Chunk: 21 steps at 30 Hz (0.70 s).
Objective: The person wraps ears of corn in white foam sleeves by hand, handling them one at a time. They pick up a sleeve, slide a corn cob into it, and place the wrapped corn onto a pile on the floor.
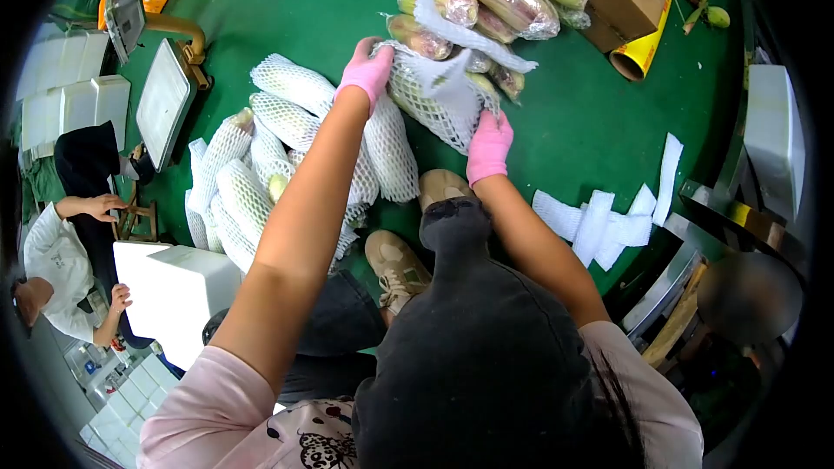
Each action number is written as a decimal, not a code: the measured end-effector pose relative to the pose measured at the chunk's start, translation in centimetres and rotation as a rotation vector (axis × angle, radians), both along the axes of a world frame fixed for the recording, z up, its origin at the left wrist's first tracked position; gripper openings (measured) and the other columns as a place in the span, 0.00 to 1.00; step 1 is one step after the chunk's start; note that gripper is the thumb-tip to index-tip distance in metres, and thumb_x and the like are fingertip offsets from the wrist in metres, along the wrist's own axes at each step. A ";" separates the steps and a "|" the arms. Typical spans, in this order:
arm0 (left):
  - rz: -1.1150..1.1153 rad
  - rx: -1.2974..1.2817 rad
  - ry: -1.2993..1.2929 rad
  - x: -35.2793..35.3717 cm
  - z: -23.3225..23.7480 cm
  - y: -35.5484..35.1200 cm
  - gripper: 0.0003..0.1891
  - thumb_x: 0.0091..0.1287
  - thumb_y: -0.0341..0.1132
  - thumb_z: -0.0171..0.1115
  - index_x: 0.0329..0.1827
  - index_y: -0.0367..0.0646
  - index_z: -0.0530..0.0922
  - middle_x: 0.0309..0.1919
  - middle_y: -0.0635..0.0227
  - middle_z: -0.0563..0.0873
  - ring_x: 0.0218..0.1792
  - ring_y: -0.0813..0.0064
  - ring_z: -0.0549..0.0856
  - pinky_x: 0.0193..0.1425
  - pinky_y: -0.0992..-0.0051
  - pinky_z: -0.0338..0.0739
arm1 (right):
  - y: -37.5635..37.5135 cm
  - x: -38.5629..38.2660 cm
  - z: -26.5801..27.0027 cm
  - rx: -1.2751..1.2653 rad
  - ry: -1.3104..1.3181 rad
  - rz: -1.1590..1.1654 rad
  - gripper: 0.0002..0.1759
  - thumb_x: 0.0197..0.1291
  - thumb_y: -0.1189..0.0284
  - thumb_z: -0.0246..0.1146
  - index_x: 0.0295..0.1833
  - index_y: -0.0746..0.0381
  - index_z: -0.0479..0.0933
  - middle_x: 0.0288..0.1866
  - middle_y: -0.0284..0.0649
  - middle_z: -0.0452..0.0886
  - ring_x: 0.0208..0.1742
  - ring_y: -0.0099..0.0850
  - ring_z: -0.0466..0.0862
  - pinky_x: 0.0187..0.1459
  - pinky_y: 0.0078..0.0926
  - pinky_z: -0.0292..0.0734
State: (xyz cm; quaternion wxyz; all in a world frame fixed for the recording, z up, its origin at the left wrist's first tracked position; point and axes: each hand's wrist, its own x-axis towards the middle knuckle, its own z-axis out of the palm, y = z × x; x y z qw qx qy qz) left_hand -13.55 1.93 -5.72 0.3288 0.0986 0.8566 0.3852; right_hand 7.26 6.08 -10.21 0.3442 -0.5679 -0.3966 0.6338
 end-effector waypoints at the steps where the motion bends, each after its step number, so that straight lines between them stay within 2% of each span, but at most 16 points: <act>1: 0.081 0.118 -0.066 0.3 -0.6 -0.4 0.28 0.60 0.45 0.60 0.63 0.43 0.73 0.52 0.48 0.80 0.55 0.56 0.81 0.59 0.64 0.75 | 0.1 0.1 0.6 0.000 0.072 0.009 0.17 0.66 0.68 0.55 0.54 0.68 0.75 0.49 0.40 0.81 0.48 0.28 0.77 0.54 0.26 0.71; 3: 0.250 0.351 -0.190 1.5 -1.4 -1.6 0.29 0.61 0.45 0.60 0.63 0.39 0.72 0.52 0.49 0.80 0.54 0.60 0.81 0.58 0.65 0.75 | 0.6 0.7 2.6 -0.005 0.222 0.031 0.20 0.67 0.68 0.55 0.57 0.71 0.74 0.49 0.39 0.80 0.48 0.27 0.77 0.54 0.24 0.72; 4: 0.431 0.583 -0.350 3.1 1.3 -2.6 0.29 0.61 0.45 0.61 0.62 0.36 0.71 0.52 0.53 0.81 0.51 0.65 0.80 0.56 0.66 0.75 | 0.3 0.6 4.9 0.037 0.314 0.040 0.20 0.68 0.67 0.57 0.57 0.71 0.74 0.49 0.38 0.80 0.47 0.25 0.77 0.52 0.24 0.73; 5: 0.510 0.811 -0.583 3.2 -0.8 -3.9 0.21 0.73 0.40 0.50 0.64 0.38 0.70 0.52 0.58 0.82 0.50 0.66 0.81 0.57 0.68 0.75 | 0.3 1.1 5.9 0.103 0.215 0.113 0.21 0.66 0.67 0.59 0.59 0.70 0.73 0.50 0.38 0.81 0.47 0.24 0.78 0.52 0.24 0.75; 6: 0.617 0.990 -0.845 5.2 3.1 -4.7 0.20 0.75 0.41 0.45 0.63 0.40 0.71 0.56 0.57 0.81 0.54 0.63 0.81 0.61 0.66 0.75 | 0.0 1.1 9.0 0.127 0.238 0.230 0.21 0.66 0.67 0.59 0.59 0.70 0.74 0.49 0.37 0.81 0.47 0.24 0.79 0.52 0.24 0.75; 7: 0.418 1.028 -0.849 6.7 3.3 -6.3 0.22 0.76 0.45 0.41 0.64 0.40 0.70 0.59 0.59 0.80 0.57 0.62 0.79 0.66 0.65 0.72 | -0.3 1.1 12.7 0.150 0.263 0.352 0.21 0.65 0.68 0.60 0.58 0.70 0.74 0.48 0.37 0.81 0.48 0.24 0.79 0.52 0.24 0.75; 8: 0.577 1.068 -1.163 8.2 4.8 -6.8 0.23 0.77 0.45 0.38 0.67 0.41 0.68 0.65 0.60 0.76 0.62 0.62 0.75 0.71 0.64 0.67 | -0.4 1.1 15.4 0.122 0.307 0.488 0.20 0.65 0.69 0.60 0.58 0.70 0.75 0.48 0.36 0.82 0.47 0.23 0.79 0.52 0.23 0.75; 10: 0.507 1.267 -1.317 11.7 3.0 -9.4 0.24 0.76 0.47 0.40 0.66 0.42 0.69 0.64 0.61 0.76 0.62 0.61 0.75 0.71 0.63 0.67 | -0.8 0.9 19.4 0.068 0.403 0.766 0.19 0.65 0.69 0.60 0.56 0.71 0.76 0.46 0.36 0.82 0.46 0.23 0.80 0.51 0.23 0.75; 12: 0.445 1.364 -1.226 14.5 2.2 -11.2 0.24 0.75 0.49 0.41 0.66 0.44 0.69 0.63 0.61 0.77 0.62 0.60 0.75 0.70 0.62 0.67 | -1.1 1.5 20.9 0.034 0.297 0.876 0.18 0.65 0.69 0.61 0.54 0.70 0.77 0.45 0.36 0.83 0.45 0.22 0.80 0.50 0.22 0.75; 13: 0.537 1.036 -0.985 15.0 3.4 -12.0 0.23 0.75 0.46 0.42 0.66 0.44 0.70 0.63 0.63 0.77 0.62 0.62 0.75 0.69 0.64 0.68 | -1.2 2.1 21.1 0.014 0.240 0.930 0.17 0.66 0.68 0.61 0.54 0.70 0.78 0.45 0.35 0.83 0.44 0.22 0.80 0.49 0.21 0.75; 14: 0.445 0.902 -0.789 15.3 2.6 -13.0 0.22 0.75 0.45 0.43 0.66 0.44 0.70 0.62 0.63 0.77 0.62 0.63 0.75 0.68 0.65 0.69 | -1.2 2.8 21.3 0.032 0.176 0.851 0.16 0.67 0.68 0.59 0.52 0.70 0.78 0.45 0.36 0.83 0.43 0.20 0.80 0.46 0.19 0.75; 15: 0.355 0.761 -0.600 15.6 1.6 -13.9 0.21 0.75 0.43 0.44 0.66 0.45 0.70 0.62 0.64 0.78 0.62 0.63 0.75 0.67 0.65 0.70 | -1.3 2.6 22.5 -0.048 0.227 0.793 0.14 0.69 0.69 0.57 0.50 0.69 0.79 0.42 0.33 0.83 0.41 0.19 0.80 0.44 0.17 0.74; 17: 0.346 0.736 -0.555 15.8 0.5 -15.2 0.21 0.75 0.41 0.44 0.66 0.45 0.71 0.63 0.63 0.77 0.63 0.63 0.74 0.68 0.65 0.69 | -1.7 2.0 21.2 -0.135 0.274 0.637 0.12 0.70 0.70 0.56 0.48 0.67 0.80 0.39 0.31 0.82 0.41 0.18 0.79 0.43 0.16 0.74; 20: 0.556 1.097 -1.012 14.8 0.4 -14.7 0.21 0.76 0.41 0.40 0.66 0.44 0.71 0.67 0.59 0.73 0.67 0.63 0.70 0.73 0.65 0.62 | -1.6 2.5 13.2 0.027 0.003 0.709 0.14 0.68 0.68 0.60 0.50 0.68 0.79 0.39 0.30 0.81 0.38 0.16 0.75 0.42 0.17 0.73; 21: 0.587 1.210 -1.111 14.2 -0.7 -14.3 0.22 0.75 0.42 0.43 0.67 0.44 0.70 0.65 0.58 0.74 0.65 0.60 0.72 0.71 0.64 0.65 | -1.6 3.6 8.1 0.175 0.096 0.787 0.16 0.64 0.69 0.64 0.53 0.66 0.77 0.42 0.31 0.80 0.39 0.17 0.75 0.42 0.19 0.73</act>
